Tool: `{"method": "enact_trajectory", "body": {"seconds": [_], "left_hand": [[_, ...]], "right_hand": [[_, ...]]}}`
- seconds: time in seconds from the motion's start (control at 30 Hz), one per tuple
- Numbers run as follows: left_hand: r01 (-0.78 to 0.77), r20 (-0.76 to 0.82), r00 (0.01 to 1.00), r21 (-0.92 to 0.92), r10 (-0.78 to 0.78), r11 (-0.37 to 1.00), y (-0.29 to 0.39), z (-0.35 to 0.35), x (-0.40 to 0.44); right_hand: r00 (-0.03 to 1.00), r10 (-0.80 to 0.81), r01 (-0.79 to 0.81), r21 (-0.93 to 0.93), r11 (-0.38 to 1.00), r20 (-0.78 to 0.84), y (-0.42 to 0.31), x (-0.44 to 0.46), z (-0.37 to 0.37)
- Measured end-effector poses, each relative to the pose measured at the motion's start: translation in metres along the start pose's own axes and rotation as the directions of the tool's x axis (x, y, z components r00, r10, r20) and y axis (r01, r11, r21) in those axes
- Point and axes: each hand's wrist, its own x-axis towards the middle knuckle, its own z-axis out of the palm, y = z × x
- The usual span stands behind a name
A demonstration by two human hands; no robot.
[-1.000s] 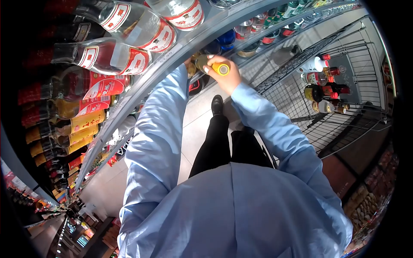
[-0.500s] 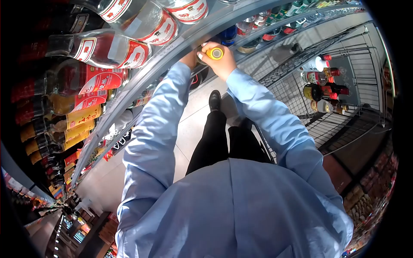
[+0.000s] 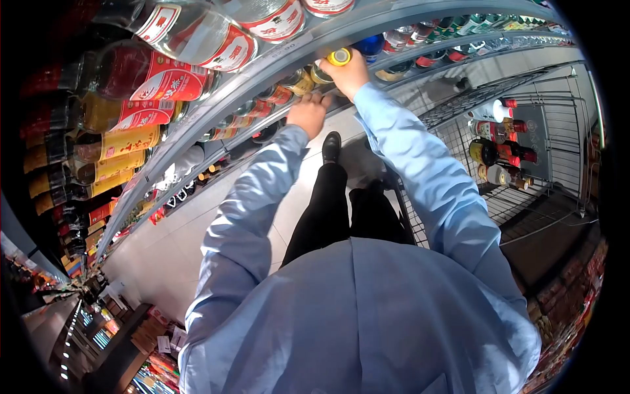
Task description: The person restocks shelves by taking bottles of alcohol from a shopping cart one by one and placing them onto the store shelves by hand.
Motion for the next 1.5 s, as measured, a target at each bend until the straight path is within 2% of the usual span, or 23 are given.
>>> {"method": "enact_trajectory", "body": {"seconds": [0.07, 0.1, 0.2, 0.3, 0.33, 0.4, 0.5, 0.6, 0.7, 0.8, 0.83, 0.93, 0.97, 1.07, 1.1, 1.17, 1.3, 1.37, 1.5], "left_hand": [[0.186, 0.067, 0.983, -0.324, -0.174, 0.927, 0.009, 0.003, 0.013], [0.272, 0.118, 0.962, -0.471, -0.246, 0.839, 0.01, 0.005, 0.022], [0.272, 0.02, 0.952, -0.513, -0.305, 0.814, 0.01, 0.03, 0.037], [0.305, 0.081, 0.946, -0.546, -0.313, 0.78, 0.001, 0.038, 0.041], [0.305, 0.094, 0.948, -0.553, -0.305, 0.775, -0.002, 0.039, 0.042], [0.301, 0.085, 0.946, -0.589, -0.313, 0.75, -0.004, 0.04, 0.041], [0.279, 0.07, 0.947, -0.667, -0.315, 0.691, -0.007, 0.041, 0.036], [0.256, 0.055, 0.942, -0.758, -0.332, 0.6, -0.01, 0.048, 0.031], [0.263, 0.004, 0.917, -0.757, -0.398, 0.598, -0.017, 0.062, 0.026], [0.241, -0.043, 0.906, -0.765, -0.42, 0.597, -0.027, 0.07, 0.019], [0.414, 0.159, 0.857, -0.779, -0.49, 0.471, -0.029, 0.066, 0.016], [0.535, 0.193, 0.718, -0.767, -0.668, 0.354, -0.028, 0.055, 0.008], [0.47, 0.171, 0.659, -0.854, -0.732, 0.224, -0.026, 0.053, 0.007], [0.355, 0.283, 0.611, -0.933, -0.739, -0.064, -0.03, 0.045, 0.008], [0.197, 0.242, 0.64, -0.969, -0.729, -0.149, -0.03, 0.039, 0.01], [0.163, 0.275, 0.602, -0.961, -0.75, -0.222, -0.025, 0.028, 0.012], [0.104, 0.338, 0.602, -0.932, -0.724, -0.348, -0.021, 0.02, 0.014], [0.094, 0.33, 0.603, -0.934, -0.726, -0.346, -0.024, 0.026, 0.015], [0.124, 0.333, 0.605, -0.937, -0.723, -0.328, -0.03, 0.026, 0.015]], "right_hand": [[0.998, -0.067, 0.067, 0.029, 0.997, -0.003, 0.01, 0.007, 0.005], [0.999, -0.038, 0.037, 0.041, 0.998, 0.029, 0.016, 0.01, 0.007], [0.996, -0.075, 0.071, -0.102, 0.992, -0.039, 0.003, 0.008, 0.016], [0.992, -0.127, 0.129, -0.209, 0.969, 0.021, 0.015, 0.024, 0.028], [0.978, -0.201, 0.209, -0.373, 0.904, 0.063, 0.018, 0.033, 0.031], [0.932, -0.316, 0.352, -0.65, 0.674, 0.177, 0.02, 0.045, 0.035], [0.97, -0.157, 0.241, -0.642, 0.728, 0.186, 0.016, 0.047, 0.039], [0.967, -0.129, 0.251, -0.734, 0.631, 0.22, 0.02, 0.05, 0.043], [0.975, -0.142, 0.22, -0.648, 0.729, 0.172, 0.038, 0.06, 0.05], [0.957, -0.182, 0.289, -0.728, 0.622, 0.225, 0.044, 0.068, 0.05], [0.925, -0.257, 0.378, -0.741, 0.554, 0.28, 0.043, 0.068, 0.048], [0.92, -0.208, 0.366, -0.54, 0.758, 0.331, 0.039, 0.066, 0.038], [0.916, -0.219, 0.362, -0.462, 0.81, 0.335, 0.039, 0.062, 0.036], [0.9, -0.191, 0.312, -0.271, 0.911, 0.392, 0.044, 0.051, 0.024], [0.912, -0.171, 0.312, -0.358, 0.88, 0.373, 0.049, 0.05, 0.022], [0.937, -0.133, 0.294, -0.522, 0.801, 0.323, 0.059, 0.049, 0.019], [0.943, -0.12, 0.287, -0.579, 0.764, 0.31, 0.057, 0.047, 0.017], [0.94, -0.09, 0.29, -0.631, 0.72, 0.33, 0.06, 0.051, 0.015], [0.93, -0.155, 0.338, -0.607, 0.72, 0.334, 0.058, 0.051, 0.013]]}}
